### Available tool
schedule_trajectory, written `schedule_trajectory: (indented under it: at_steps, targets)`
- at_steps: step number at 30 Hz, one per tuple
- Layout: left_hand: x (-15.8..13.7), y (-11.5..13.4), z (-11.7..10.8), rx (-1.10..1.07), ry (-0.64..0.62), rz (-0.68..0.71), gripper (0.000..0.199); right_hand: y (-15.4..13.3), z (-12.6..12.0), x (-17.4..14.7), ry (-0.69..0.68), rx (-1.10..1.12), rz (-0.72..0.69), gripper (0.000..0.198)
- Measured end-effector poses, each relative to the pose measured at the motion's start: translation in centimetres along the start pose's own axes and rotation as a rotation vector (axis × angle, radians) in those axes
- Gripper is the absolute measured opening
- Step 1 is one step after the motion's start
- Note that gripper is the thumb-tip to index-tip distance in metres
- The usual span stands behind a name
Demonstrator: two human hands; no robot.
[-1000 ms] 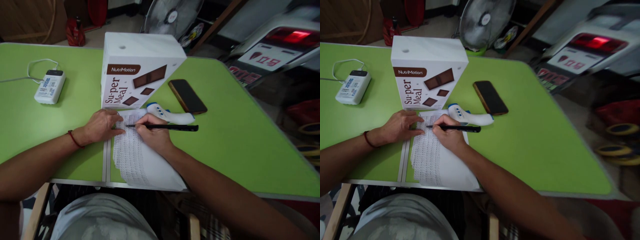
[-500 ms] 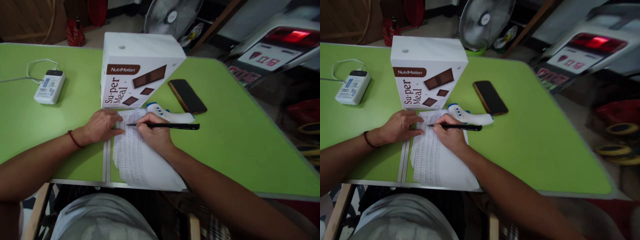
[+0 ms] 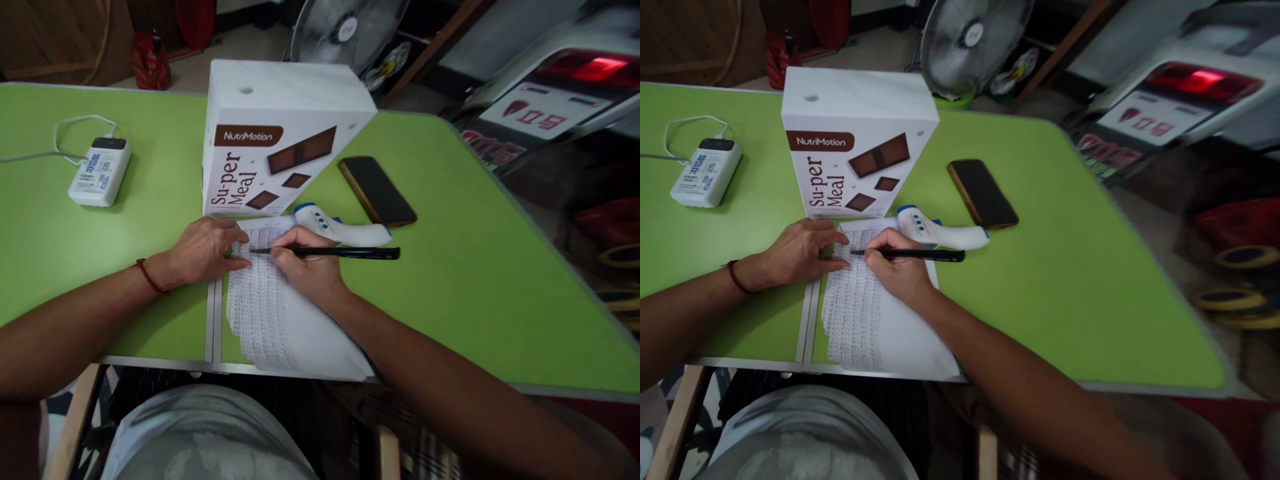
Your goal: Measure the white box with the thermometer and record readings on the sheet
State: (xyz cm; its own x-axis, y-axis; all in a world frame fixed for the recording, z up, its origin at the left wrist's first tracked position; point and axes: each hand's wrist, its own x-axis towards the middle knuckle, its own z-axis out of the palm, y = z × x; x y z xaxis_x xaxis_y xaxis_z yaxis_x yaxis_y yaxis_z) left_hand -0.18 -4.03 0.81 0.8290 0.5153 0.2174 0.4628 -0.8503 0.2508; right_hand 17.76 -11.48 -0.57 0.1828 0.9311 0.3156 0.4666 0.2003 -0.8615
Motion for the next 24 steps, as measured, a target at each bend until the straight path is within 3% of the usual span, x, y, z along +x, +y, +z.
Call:
schedule_trajectory:
  at_steps: [17, 24]
  targets:
    - [0.0, 0.04, -0.11, -0.03, -0.018, -0.001, 0.029, -0.05, 0.08, 0.03, -0.046, 0.002, 0.019, 0.005]
    - [0.07, 0.16, -0.29, -0.033, -0.035, -0.014, 0.033, -0.23, 0.09, 0.09, -0.005, -0.005, 0.02, 0.005]
